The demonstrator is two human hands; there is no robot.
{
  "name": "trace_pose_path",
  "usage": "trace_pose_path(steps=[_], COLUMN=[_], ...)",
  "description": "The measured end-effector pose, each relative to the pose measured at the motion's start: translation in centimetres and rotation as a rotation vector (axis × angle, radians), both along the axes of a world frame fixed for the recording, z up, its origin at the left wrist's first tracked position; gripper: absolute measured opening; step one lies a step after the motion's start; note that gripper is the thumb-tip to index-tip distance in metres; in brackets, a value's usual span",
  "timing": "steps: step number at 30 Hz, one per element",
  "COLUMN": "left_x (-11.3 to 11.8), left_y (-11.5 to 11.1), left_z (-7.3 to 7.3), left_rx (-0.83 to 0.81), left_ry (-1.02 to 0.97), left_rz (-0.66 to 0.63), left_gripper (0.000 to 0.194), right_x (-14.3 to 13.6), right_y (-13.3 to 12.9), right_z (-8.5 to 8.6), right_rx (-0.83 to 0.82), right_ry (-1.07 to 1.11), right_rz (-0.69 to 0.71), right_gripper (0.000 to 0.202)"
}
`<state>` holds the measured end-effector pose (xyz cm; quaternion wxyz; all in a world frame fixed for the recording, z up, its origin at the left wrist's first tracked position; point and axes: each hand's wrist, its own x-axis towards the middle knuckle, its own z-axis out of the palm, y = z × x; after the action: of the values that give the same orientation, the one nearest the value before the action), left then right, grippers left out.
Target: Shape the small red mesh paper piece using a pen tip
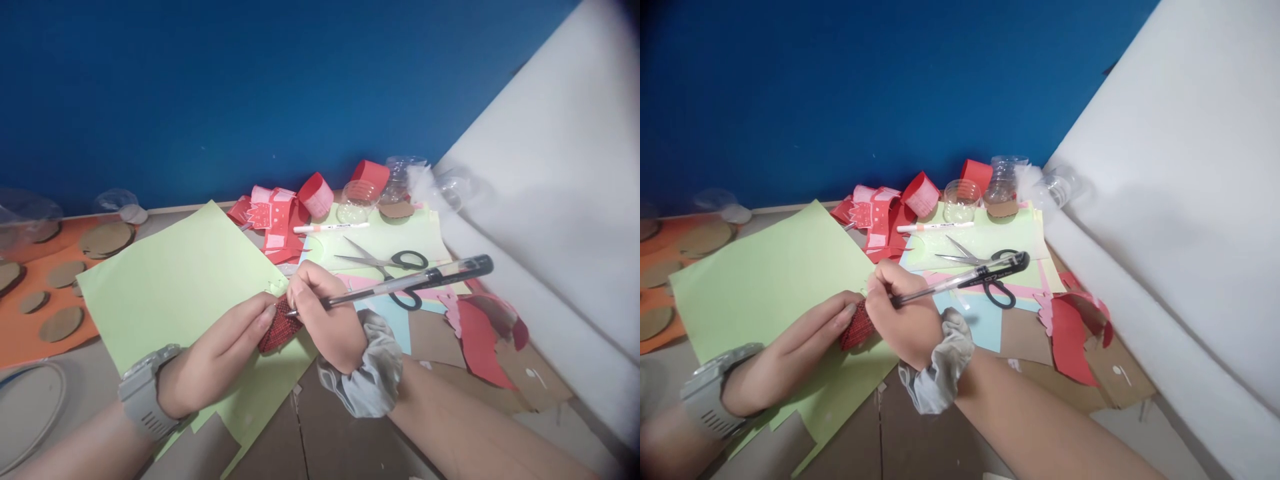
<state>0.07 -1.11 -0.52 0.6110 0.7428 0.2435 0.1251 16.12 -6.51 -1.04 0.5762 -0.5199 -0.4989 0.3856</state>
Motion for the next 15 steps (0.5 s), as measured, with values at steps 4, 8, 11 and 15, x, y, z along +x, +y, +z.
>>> trace_pose_path(steps=[4, 8, 11, 15], left_x=[-0.06, 0.01, 0.07, 0.03], left_y=[-0.03, 0.02, 0.05, -0.02], left_z=[0.07, 0.02, -0.07, -0.07], left_rx=[-0.007, -0.007, 0.004, -0.022], left_ry=[0.006, 0.004, 0.006, -0.002], left_rz=[-0.005, 0.008, 0.006, 0.004], left_gripper=[0.032, 0.032, 0.032, 0.031], right_x=[0.04, 0.01, -0.01, 0.04], right_y=[0.00, 0.00, 0.01, 0.00], right_z=[0.00, 0.06, 0.08, 0.00], right_rx=[0.017, -0.001, 0.002, -0.005], right_ry=[-0.011, 0.008, 0.012, 0.023], right_rz=[0.006, 0.000, 0.000, 0.007], right_gripper=[0.027, 0.027, 0.027, 0.026])
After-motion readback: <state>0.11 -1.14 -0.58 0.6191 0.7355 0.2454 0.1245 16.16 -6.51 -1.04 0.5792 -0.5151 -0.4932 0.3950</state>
